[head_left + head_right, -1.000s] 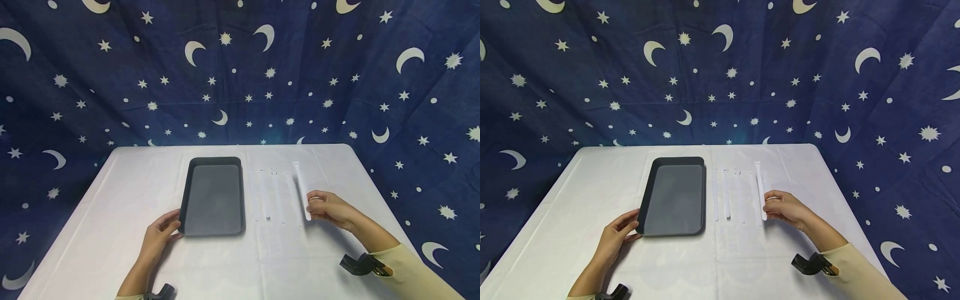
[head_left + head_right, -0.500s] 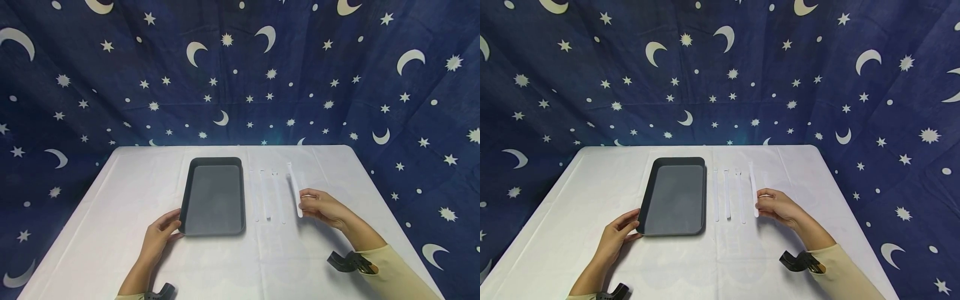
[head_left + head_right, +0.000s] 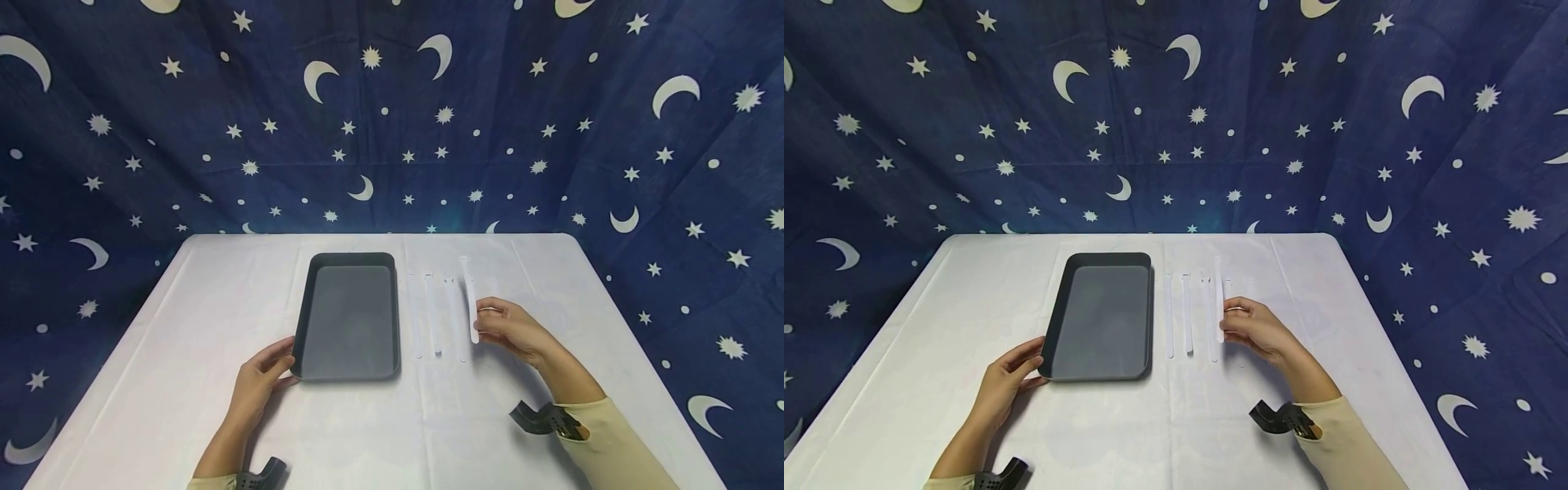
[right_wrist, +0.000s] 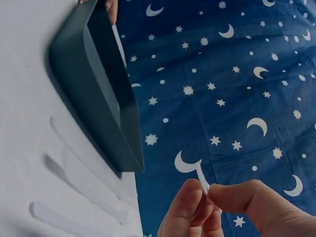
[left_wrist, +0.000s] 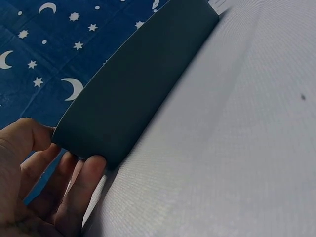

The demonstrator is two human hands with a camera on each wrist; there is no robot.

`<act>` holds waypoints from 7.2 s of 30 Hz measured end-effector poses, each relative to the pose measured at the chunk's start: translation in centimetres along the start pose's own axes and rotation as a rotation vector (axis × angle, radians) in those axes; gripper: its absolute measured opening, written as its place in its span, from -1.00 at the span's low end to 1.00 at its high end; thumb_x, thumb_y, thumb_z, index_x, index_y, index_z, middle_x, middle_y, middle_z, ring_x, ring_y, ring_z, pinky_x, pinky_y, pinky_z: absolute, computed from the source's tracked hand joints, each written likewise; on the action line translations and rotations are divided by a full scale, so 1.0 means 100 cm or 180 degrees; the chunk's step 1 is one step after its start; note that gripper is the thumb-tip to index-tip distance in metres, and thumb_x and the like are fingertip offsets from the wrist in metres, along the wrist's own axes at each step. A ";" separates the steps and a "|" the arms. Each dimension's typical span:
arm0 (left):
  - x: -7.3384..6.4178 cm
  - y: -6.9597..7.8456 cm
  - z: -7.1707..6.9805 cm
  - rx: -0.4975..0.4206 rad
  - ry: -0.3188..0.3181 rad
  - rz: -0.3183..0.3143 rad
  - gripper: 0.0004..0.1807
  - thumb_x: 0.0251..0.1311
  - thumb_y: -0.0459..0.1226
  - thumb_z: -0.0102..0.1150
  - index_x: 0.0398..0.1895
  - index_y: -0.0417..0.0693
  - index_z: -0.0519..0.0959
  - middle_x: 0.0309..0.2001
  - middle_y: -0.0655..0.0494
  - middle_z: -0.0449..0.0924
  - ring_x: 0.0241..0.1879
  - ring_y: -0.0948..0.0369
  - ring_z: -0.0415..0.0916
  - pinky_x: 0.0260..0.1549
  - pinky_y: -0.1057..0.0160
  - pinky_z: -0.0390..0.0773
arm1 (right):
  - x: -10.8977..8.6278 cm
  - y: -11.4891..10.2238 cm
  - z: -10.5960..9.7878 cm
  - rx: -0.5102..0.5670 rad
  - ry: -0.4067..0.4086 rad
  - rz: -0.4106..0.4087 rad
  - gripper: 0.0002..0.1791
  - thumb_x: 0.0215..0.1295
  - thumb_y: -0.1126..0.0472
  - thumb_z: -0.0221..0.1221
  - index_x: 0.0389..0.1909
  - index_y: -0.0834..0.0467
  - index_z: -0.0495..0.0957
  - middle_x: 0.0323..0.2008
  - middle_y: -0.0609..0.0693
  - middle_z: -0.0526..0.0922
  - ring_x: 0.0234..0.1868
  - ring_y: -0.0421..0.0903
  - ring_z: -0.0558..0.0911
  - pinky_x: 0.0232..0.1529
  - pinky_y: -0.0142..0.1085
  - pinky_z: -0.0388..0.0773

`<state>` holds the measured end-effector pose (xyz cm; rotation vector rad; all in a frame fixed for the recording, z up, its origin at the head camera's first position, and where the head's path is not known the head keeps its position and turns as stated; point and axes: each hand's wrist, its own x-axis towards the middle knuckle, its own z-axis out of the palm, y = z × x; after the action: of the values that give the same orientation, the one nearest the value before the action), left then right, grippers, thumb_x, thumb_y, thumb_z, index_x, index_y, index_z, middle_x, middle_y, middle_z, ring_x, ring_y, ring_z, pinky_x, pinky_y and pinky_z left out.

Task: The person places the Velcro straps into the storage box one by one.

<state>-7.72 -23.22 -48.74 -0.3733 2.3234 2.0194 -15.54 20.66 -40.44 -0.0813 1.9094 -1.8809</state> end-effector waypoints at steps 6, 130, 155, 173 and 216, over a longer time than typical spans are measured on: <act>0.001 -0.001 0.002 -0.0018 0.0020 -0.0006 -0.47 0.33 -0.24 0.22 0.32 -0.18 0.41 0.29 -0.22 0.44 -0.11 0.46 0.62 -0.11 0.26 0.76 | 0.006 0.005 0.010 0.0104 -0.0046 0.0030 -0.70 0.24 0.44 0.13 -0.03 0.33 0.34 -0.39 -0.14 0.59 -0.35 -0.24 0.57 -0.27 -0.43 0.67; 0.000 -0.004 -0.002 0.0086 0.0028 0.0067 -0.51 0.35 -0.24 0.19 0.30 -0.19 0.43 0.27 -0.22 0.47 -0.12 0.48 0.62 -0.13 0.28 0.76 | 0.080 -0.002 0.188 0.0445 -0.1029 0.0298 -0.68 0.14 0.55 0.10 -0.06 0.34 0.38 -0.45 -0.06 0.55 -0.46 -0.20 0.58 -0.35 -0.44 0.67; 0.001 -0.006 -0.001 0.0056 0.0020 0.0076 -0.49 0.35 -0.22 0.20 0.31 -0.20 0.42 0.29 -0.22 0.44 -0.10 0.47 0.62 -0.12 0.27 0.76 | 0.097 0.020 0.207 0.0507 -0.0982 0.0558 -0.66 0.18 0.57 0.10 -0.02 0.35 0.41 -0.47 -0.01 0.58 -0.47 -0.18 0.62 -0.30 -0.39 0.74; 0.001 -0.005 0.000 0.0103 0.0056 0.0014 -0.48 0.33 -0.19 0.22 0.30 -0.16 0.44 0.30 -0.18 0.45 0.00 0.30 0.64 -0.11 0.27 0.75 | 0.109 0.031 0.222 0.0539 -0.0878 0.0707 -0.65 0.17 0.56 0.14 0.01 0.39 0.41 -0.43 0.05 0.54 -0.46 -0.15 0.62 -0.21 -0.31 0.78; 0.001 -0.005 -0.001 -0.0034 0.0019 0.0069 -0.50 0.33 -0.25 0.21 0.30 -0.21 0.44 0.29 -0.19 0.45 -0.06 0.40 0.63 -0.13 0.24 0.77 | 0.136 0.022 0.238 -0.0133 -0.0556 0.0767 -0.77 0.09 0.60 0.21 -0.41 0.24 0.42 -0.38 0.40 0.70 -0.64 -0.10 0.63 -0.50 -0.30 0.77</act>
<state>-7.70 -23.43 -49.20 -0.3567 2.3309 2.0440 -18.65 -6.21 -45.43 -0.0262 1.7558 -1.6207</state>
